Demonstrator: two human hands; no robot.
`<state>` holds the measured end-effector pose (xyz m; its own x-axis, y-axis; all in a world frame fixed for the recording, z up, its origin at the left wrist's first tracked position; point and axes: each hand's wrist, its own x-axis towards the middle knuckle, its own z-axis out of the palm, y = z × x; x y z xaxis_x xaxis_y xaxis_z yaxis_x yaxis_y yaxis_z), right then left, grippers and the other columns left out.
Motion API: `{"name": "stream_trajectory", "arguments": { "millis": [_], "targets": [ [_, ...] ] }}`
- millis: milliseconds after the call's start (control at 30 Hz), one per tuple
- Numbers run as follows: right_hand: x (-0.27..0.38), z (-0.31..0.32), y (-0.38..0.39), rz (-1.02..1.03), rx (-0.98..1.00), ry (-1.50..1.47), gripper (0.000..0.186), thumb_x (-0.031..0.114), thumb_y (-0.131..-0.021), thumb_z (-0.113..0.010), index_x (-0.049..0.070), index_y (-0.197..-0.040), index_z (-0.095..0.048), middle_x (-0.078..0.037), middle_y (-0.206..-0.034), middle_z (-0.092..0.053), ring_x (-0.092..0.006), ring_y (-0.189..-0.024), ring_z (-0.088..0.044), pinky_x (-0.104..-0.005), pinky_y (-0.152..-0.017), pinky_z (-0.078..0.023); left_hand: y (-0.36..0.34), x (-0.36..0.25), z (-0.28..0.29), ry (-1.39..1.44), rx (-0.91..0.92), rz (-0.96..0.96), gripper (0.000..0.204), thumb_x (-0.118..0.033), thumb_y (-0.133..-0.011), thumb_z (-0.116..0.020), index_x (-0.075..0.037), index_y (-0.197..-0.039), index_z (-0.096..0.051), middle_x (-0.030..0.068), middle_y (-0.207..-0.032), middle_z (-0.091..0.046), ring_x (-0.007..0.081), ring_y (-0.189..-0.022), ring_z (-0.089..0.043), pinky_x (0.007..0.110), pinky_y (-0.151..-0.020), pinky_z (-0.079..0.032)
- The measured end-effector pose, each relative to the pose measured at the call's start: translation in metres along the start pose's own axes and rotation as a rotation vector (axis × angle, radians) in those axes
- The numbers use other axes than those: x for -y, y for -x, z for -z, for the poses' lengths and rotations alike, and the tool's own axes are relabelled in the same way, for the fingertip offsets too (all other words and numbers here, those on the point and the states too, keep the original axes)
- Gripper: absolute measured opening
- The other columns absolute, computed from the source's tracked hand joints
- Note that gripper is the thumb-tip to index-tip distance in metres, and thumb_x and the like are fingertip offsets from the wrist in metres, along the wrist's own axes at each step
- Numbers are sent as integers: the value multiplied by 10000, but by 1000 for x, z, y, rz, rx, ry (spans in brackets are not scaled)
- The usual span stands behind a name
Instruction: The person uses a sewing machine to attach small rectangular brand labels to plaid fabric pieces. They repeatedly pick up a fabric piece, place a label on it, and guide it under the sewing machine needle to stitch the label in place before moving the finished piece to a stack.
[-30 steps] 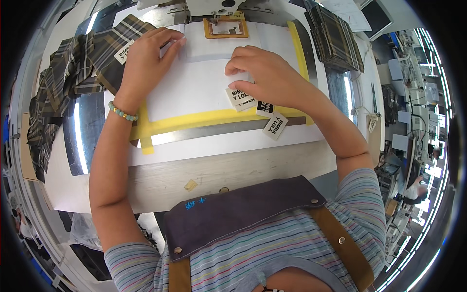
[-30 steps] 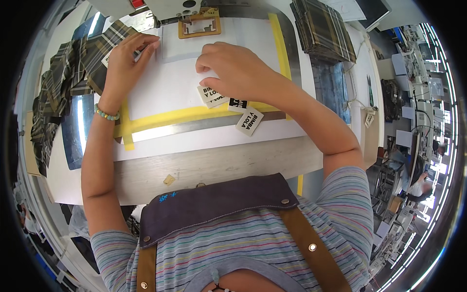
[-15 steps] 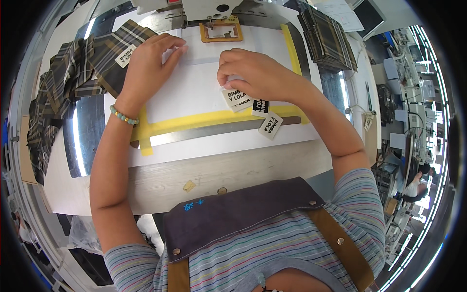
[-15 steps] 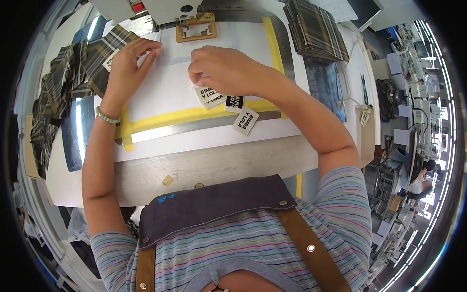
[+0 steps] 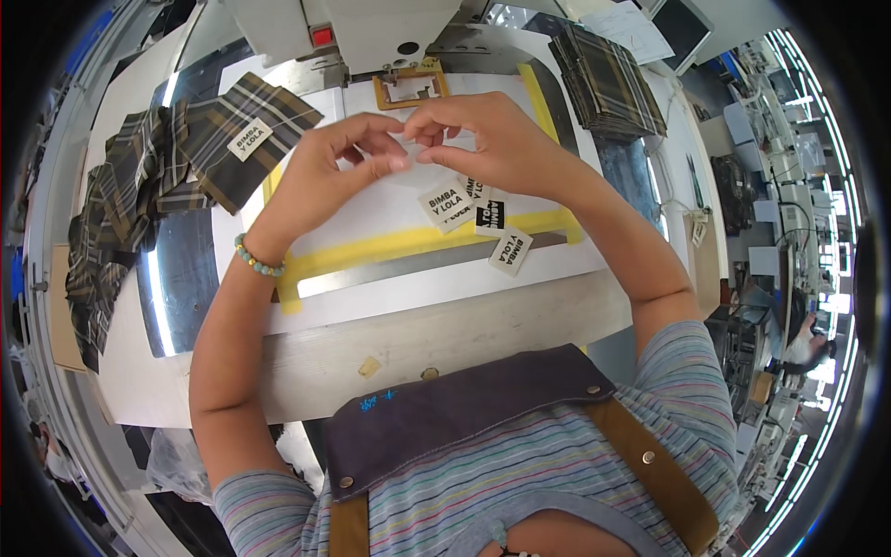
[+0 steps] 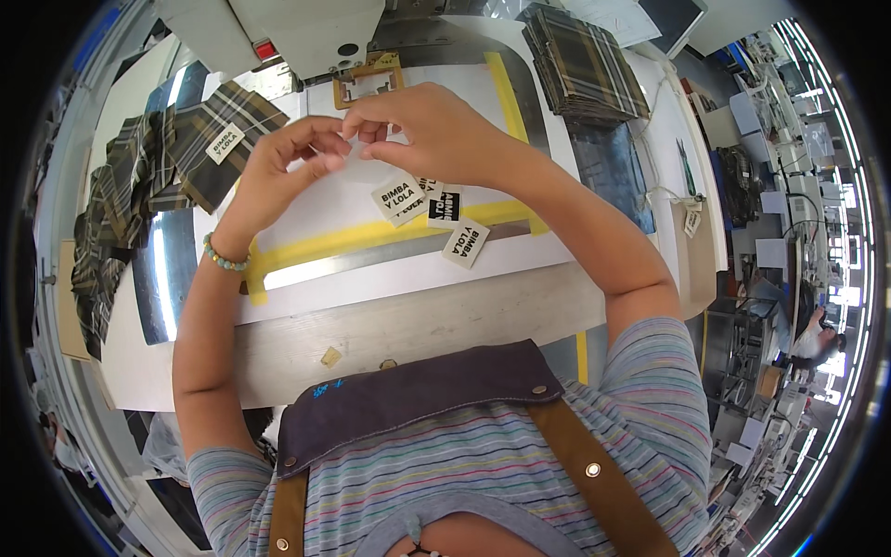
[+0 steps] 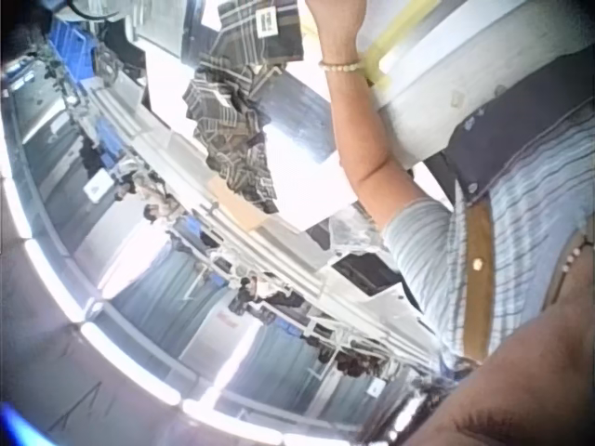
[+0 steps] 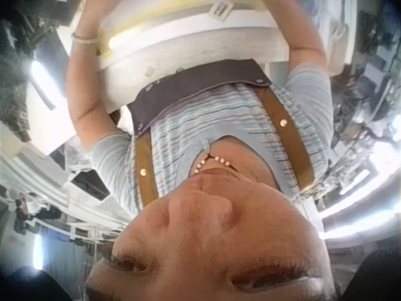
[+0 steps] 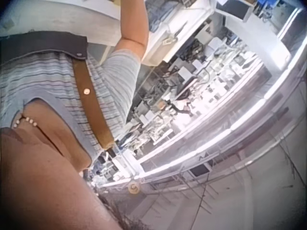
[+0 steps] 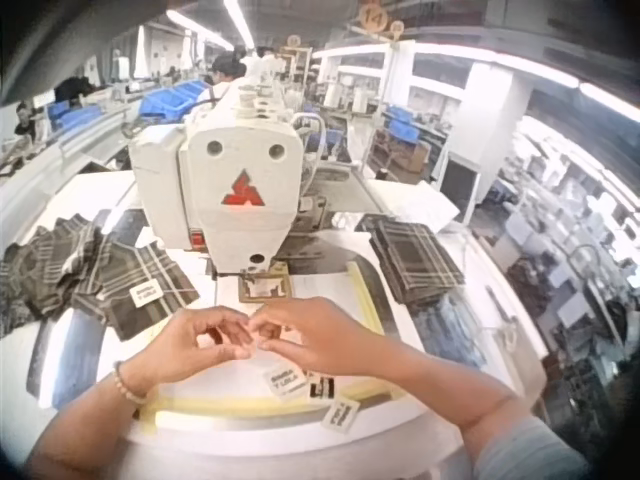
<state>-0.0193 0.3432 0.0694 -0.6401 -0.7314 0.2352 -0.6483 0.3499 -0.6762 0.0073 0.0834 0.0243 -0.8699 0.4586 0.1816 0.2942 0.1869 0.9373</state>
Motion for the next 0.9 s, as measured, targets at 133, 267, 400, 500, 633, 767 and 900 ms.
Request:
{"name": "stream_trajectory", "arguments": {
  "millis": [133, 267, 400, 500, 633, 767, 900],
  "targets": [
    [2, 0, -3, -178, -34, -146, 211, 154, -1042, -717, 61, -1228, -748, -39, -988, -761, -148, -913, -696, -327, -826, -544, -2, 0, -12, -46, 5, 103, 196, -100, -977, -818, -15, -1139, -747, -12, -949, -778, 47, -864, -643, 243, -817, -513],
    [-8, -2, -1, -342, -223, -428, 233, 199, -1078, -698, 48, -1246, -758, -5, -1009, -749, -114, -940, -679, -293, -846, -536, -5, -2, -14, 53, -107, 199, 137, -114, -1008, -800, -17, -1085, -742, 2, -958, -771, 38, -840, -648, 212, -737, -516],
    [-19, 9, 7, -443, -123, -451, 258, 252, -1064, -733, 20, -1171, -769, -9, -1024, -749, -96, -937, -660, -272, -850, -526, -6, 2, -20, 262, -221, 197, 145, -130, -1004, -802, -14, -1069, -746, 10, -937, -775, 40, -789, -654, 214, -732, -528],
    [-14, 2, 14, -411, -100, -401, 267, 268, -1050, -748, 11, -1115, -775, -12, -991, -750, -90, -913, -655, -276, -836, -524, -2, 7, -18, 260, -179, 263, 174, -138, -1006, -812, -13, -1101, -737, 7, -991, -772, 52, -866, -674, 222, -788, -550],
    [-45, 10, 20, -509, -21, -285, 252, 260, -1001, -779, 13, -1046, -791, -36, -890, -749, -106, -835, -664, -291, -791, -528, -5, 1, -28, -79, -182, 132, 205, -120, -982, -816, -8, -1137, -741, 40, -1057, -780, 116, -926, -705, 273, -817, -573],
    [-62, 28, 6, -545, -8, 172, 236, 259, -927, -808, 27, -970, -814, -82, -806, -751, -161, -742, -685, -313, -726, -535, -5, -3, -28, -613, -254, -210, 265, -94, -948, -805, -14, -1195, -753, 91, -1188, -774, 258, -1042, -717, 370, -893, -593],
    [-87, 34, -17, -544, 9, 204, 252, 308, -867, -801, 65, -930, -832, -103, -875, -800, -254, -820, -767, -380, -784, -592, -8, 4, -26, -762, -83, -354, 416, -146, -942, -797, -34, -1333, -710, 120, -1380, -716, 355, -1257, -634, 438, -1042, -542]
  ]
}}
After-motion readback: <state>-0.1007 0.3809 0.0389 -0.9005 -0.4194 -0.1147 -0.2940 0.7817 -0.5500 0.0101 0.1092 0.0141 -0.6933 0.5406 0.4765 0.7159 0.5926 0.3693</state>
